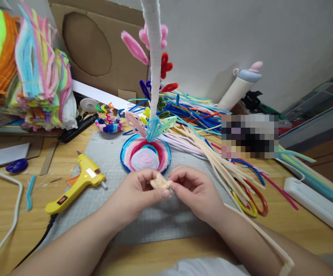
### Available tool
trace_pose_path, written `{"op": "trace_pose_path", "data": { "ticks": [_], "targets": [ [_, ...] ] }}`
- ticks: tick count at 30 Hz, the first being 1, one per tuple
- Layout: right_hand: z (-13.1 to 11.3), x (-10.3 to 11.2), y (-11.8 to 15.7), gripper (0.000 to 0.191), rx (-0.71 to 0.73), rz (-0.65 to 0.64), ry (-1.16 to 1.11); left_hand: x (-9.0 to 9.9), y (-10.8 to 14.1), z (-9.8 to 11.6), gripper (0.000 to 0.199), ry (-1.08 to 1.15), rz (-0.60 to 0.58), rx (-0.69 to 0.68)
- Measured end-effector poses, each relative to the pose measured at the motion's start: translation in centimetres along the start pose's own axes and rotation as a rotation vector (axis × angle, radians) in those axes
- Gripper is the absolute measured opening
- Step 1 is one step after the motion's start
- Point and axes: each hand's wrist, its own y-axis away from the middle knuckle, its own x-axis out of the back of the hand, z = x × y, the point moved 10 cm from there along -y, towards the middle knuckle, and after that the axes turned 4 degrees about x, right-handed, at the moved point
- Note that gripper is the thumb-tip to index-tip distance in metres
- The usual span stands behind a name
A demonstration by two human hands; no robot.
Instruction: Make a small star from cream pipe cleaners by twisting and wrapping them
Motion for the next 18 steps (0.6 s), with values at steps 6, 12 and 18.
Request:
{"op": "trace_pose_path", "data": {
  "ticks": [6, 12, 18],
  "targets": [
    [2.1, -0.2, -0.1, 0.015, -0.207, 0.016, -0.170, 0.1, 0.0, 0.0, 0.018, -0.017, 0.011, 0.019],
    [2.2, -0.1, -0.2, 0.016, -0.219, -0.007, -0.138, 1.2, 0.3, 1.4, 0.019, -0.310, 0.171, -0.113],
    [2.2, 0.5, 0.1, 0.017, -0.225, 0.067, -0.061, 0.8, 1.4, 3.9, 0.012, -0.708, 0.299, -0.325]
  ]
}}
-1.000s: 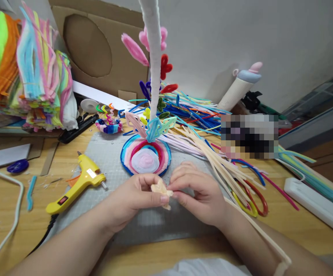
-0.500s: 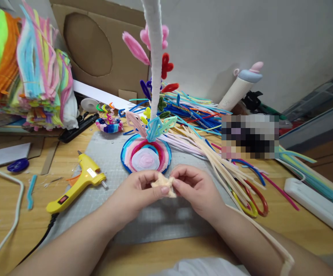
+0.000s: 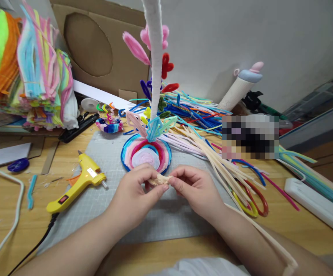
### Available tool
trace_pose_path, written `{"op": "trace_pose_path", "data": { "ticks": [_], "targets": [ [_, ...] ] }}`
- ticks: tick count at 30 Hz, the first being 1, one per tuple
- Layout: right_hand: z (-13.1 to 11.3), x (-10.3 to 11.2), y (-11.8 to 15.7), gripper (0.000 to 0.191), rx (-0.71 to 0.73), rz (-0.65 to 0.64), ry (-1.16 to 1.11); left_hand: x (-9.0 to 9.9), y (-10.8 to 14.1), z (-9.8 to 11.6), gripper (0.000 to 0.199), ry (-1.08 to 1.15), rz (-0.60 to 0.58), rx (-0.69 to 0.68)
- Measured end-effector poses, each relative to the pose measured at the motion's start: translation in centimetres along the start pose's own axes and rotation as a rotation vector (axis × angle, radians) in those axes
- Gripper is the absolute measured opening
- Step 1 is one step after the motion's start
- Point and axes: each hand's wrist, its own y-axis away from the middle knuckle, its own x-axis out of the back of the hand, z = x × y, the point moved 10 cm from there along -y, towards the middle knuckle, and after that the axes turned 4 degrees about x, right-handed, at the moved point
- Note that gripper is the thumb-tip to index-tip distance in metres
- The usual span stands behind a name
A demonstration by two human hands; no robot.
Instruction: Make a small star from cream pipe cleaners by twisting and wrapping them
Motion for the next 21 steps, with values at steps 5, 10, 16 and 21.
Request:
{"op": "trace_pose_path", "data": {
  "ticks": [5, 10, 16, 21],
  "targets": [
    [-0.7, -0.2, 0.2, 0.017, 0.099, 0.026, 0.053, -0.4, 0.1, 0.0, 0.011, -0.032, 0.018, -0.039],
    [0.5, -0.5, -0.2, 0.019, 0.023, -0.040, 0.073, -1.2, -0.2, -2.1, 0.016, 0.217, -0.050, 0.150],
    [-2.7, 0.2, -0.4, 0.023, 0.280, -0.092, 0.404, -2.6, 0.0, -3.7, 0.015, 0.782, -0.201, 0.407],
    [-3.9, -0.3, 0.2, 0.014, 0.329, -0.122, 0.424, -3.1, 0.2, -3.8, 0.010, 0.956, -0.251, 0.439]
  ]
}}
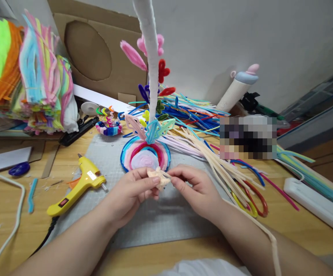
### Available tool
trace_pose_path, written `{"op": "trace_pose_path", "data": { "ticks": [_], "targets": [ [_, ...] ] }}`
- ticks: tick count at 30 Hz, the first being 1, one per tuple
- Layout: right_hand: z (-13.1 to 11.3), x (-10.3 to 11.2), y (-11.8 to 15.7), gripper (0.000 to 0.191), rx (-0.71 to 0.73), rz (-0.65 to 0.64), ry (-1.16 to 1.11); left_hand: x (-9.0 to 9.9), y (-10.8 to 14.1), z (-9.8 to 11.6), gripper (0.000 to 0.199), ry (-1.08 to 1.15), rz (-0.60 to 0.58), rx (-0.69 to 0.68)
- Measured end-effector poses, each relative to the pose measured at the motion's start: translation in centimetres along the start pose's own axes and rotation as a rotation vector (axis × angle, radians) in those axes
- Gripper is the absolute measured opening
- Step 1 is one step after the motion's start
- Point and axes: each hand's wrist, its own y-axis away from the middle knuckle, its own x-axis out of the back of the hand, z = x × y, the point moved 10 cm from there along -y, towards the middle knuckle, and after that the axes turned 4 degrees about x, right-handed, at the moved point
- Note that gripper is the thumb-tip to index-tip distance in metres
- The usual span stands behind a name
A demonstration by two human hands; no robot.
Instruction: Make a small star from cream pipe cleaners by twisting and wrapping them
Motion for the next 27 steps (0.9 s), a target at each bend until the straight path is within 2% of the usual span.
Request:
{"op": "trace_pose_path", "data": {
  "ticks": [5, 9, 13, 22, 25, 27],
  "targets": [
    [0.2, -0.7, 0.5, 0.010, -0.024, 0.034, -0.085, -0.5, 0.2, 0.1, 0.011, 0.047, -0.008, -0.004],
    [1.9, -0.8, 0.8, 0.012, -0.149, 0.130, -0.327, -0.9, 0.3, 0.1, 0.015, 0.031, -0.010, 0.003],
    [2.9, -1.3, 0.9, 0.015, -0.250, 0.143, -0.446, -0.3, 0.3, 1.0, 0.017, -0.108, 0.073, -0.102],
    [3.0, -1.9, 1.2, 0.015, -0.254, 0.099, -0.376, 0.4, 0.7, 2.1, 0.015, -0.297, 0.177, -0.213],
    [2.5, -1.1, 1.2, 0.010, -0.179, 0.132, -0.190, 0.8, 0.6, 2.0, 0.014, -0.219, 0.203, -0.202],
    [1.6, -0.6, 1.1, 0.008, -0.098, 0.137, -0.038, 0.7, 0.3, 1.4, 0.014, -0.115, 0.169, -0.146]
  ]
}}
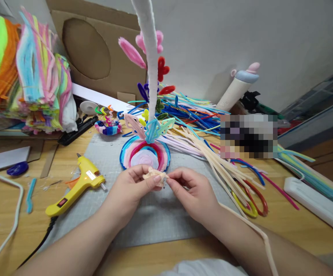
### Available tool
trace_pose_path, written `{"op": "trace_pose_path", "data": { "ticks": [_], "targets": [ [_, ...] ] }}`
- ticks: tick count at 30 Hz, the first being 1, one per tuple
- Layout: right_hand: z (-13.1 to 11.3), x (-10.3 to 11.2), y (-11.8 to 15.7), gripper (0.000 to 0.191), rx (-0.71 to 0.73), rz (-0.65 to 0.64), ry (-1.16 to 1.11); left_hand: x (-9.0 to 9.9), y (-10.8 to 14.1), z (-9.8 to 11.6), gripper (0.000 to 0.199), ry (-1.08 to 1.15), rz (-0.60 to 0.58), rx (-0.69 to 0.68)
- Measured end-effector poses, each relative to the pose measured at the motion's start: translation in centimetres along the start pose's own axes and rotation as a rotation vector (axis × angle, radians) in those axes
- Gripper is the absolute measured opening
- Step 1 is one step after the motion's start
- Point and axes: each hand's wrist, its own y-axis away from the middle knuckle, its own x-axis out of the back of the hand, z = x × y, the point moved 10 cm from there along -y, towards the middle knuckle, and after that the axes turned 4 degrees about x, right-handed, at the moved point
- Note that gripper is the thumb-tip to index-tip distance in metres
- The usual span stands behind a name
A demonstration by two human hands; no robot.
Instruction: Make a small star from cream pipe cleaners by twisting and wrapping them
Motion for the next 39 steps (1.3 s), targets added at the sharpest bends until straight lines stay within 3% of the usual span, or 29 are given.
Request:
{"op": "trace_pose_path", "data": {
  "ticks": [5, 13, 19, 23, 27, 33, 36, 39],
  "targets": [
    [-1.2, 0.2, 0.0, 0.009, 0.102, -0.008, 0.105, -1.1, -0.1, -0.8, 0.010, 0.157, -0.099, 0.104],
    [-2.5, 0.4, 0.1, 0.011, 0.161, 0.007, 0.164, 0.0, 0.0, -0.1, 0.016, -0.001, 0.029, -0.005],
    [-3.6, -0.1, 0.6, 0.010, 0.273, -0.053, 0.311, 0.5, 0.4, 1.2, 0.015, -0.213, 0.131, -0.139],
    [-5.2, -0.6, 1.2, 0.015, 0.446, -0.120, 0.553, 0.3, 1.3, 3.0, 0.008, -0.515, 0.202, -0.272],
    [-6.6, -0.2, 1.2, 0.016, 0.564, -0.135, 0.570, -0.7, 1.1, 2.4, 0.005, -0.671, 0.041, -0.182],
    [-4.8, 0.4, -0.4, 0.009, 0.298, -0.197, 0.040, -2.4, 1.1, -0.5, 0.011, -0.294, -0.324, 0.097],
    [-4.3, 0.4, -0.4, 0.009, 0.255, -0.165, -0.031, -2.5, 1.1, -1.2, 0.014, -0.151, -0.345, 0.158],
    [-4.8, 0.1, 0.1, 0.015, 0.321, -0.167, 0.046, -2.5, 0.9, -1.0, 0.016, -0.009, -0.301, 0.144]
  ]
}}
